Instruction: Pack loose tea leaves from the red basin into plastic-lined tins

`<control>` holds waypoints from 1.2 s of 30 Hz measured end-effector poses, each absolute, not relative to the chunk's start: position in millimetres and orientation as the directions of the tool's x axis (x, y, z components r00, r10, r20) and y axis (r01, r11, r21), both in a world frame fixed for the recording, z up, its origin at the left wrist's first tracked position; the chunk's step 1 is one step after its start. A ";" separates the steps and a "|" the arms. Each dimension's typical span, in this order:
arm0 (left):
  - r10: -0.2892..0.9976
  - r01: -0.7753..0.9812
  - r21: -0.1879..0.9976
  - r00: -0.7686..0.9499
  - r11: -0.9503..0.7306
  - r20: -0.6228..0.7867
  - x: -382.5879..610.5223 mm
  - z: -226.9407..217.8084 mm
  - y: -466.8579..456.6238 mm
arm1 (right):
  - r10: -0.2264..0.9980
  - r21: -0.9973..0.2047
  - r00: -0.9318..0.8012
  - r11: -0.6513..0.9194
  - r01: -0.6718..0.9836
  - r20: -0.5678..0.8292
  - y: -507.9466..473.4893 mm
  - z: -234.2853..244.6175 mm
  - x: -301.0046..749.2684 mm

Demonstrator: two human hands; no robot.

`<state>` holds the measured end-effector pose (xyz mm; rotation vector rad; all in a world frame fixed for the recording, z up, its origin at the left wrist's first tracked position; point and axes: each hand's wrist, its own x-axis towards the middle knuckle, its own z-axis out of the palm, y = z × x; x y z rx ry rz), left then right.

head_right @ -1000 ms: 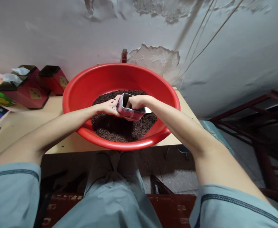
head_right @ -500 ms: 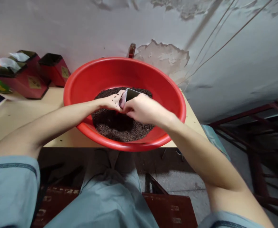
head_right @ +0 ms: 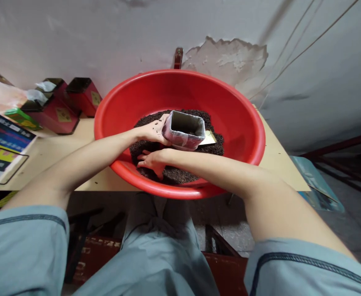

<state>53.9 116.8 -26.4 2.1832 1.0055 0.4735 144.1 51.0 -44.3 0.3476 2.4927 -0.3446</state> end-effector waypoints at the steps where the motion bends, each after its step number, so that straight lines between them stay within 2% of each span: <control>1: 0.768 0.516 0.715 0.639 -0.472 0.046 53.6 -26.7 117.0 | 0.157 -0.170 -0.797 0.936 0.309 -0.583 48.6 -43.9 146.6; 8: 0.758 0.496 0.726 0.651 -0.476 0.052 52.2 -29.5 119.2 | 0.160 -0.203 -0.780 0.916 0.346 -0.605 40.6 -42.2 154.5; 18: 0.738 0.469 0.739 0.672 -0.484 0.057 53.4 -30.5 121.3 | 0.099 -0.310 -0.835 0.899 0.308 -0.541 52.7 -45.7 173.3; 21: 0.733 0.459 0.737 0.676 -0.496 0.072 53.3 -30.2 121.2 | 0.140 -0.343 -0.835 0.866 0.364 -0.532 56.3 -51.4 173.2; 28: 0.765 0.524 0.705 0.643 -0.477 0.039 54.9 -27.5 119.1 | 0.159 -0.409 -0.744 0.752 0.518 -0.649 55.8 -36.3 163.1; 36: 0.776 0.511 0.730 0.630 -0.454 0.042 55.0 -27.0 119.6 | 0.207 -0.539 -0.775 0.613 0.578 -0.597 57.7 -45.4 175.9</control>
